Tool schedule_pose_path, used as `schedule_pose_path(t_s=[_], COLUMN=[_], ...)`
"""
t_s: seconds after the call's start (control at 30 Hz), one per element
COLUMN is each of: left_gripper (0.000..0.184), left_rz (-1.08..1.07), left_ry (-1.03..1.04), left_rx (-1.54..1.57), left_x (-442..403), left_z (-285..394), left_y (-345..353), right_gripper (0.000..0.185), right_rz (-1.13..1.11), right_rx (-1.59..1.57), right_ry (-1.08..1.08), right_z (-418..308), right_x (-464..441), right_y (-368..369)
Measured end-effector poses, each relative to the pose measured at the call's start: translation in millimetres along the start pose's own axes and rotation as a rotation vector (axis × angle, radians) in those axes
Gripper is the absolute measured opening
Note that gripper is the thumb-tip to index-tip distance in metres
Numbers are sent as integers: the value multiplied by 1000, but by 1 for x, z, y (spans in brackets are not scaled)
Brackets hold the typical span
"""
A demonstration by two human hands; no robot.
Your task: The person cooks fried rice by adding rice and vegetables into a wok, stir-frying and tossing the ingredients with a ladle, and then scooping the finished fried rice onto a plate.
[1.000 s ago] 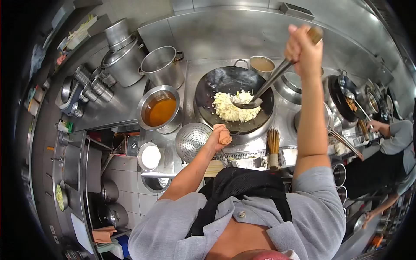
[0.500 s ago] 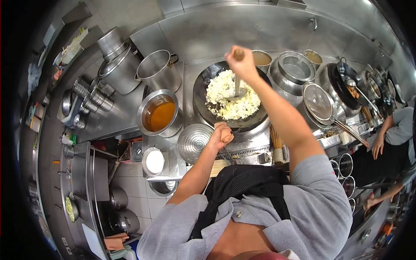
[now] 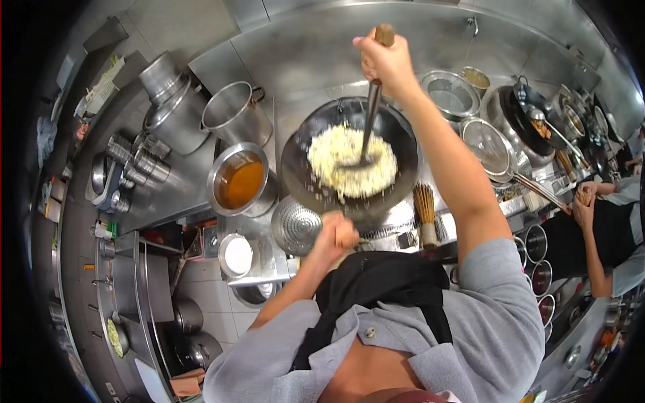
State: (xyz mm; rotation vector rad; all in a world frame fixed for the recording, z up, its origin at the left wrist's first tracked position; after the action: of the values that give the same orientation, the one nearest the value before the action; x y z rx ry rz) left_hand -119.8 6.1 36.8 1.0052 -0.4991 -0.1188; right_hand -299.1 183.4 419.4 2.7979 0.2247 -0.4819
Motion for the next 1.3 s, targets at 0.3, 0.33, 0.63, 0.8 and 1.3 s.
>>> schedule_pose_path(t_s=[0.3,0.33,0.63,0.8,1.3], left_gripper=[10,7,11,16,11], left_rz=[-47,19,120,-70,82], left_ry=[14,-5,69,60,-3], left_rx=[-15,-73,-63,-249,-186], left_x=[-5,16,-10,20,39], left_z=[-1,-18,16,-66,-29], left_y=[-21,-37,25,-130,-67], right_gripper=[27,28,27,26,30], right_rz=[150,104,50,-23,7], right_rx=[275,206,189,-2,10], right_ry=[-269,-201,-179,-76,-36], right_z=[67,44,54,-20,-57], right_x=[10,6,35,21,25], right_y=[12,6,38,-8,7])
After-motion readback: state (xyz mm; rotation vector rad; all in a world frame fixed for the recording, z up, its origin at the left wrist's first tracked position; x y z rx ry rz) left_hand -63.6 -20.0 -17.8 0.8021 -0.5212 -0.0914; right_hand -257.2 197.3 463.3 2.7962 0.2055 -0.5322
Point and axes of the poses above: each hand's wrist, its own x-axis away from the middle knuckle, its own y-axis out of the palm, z = x × y, the point moved 4 cm from there along -x, towards the middle knuckle, and after that the axes turned 9 degrees about y, right-handed, at the moved point
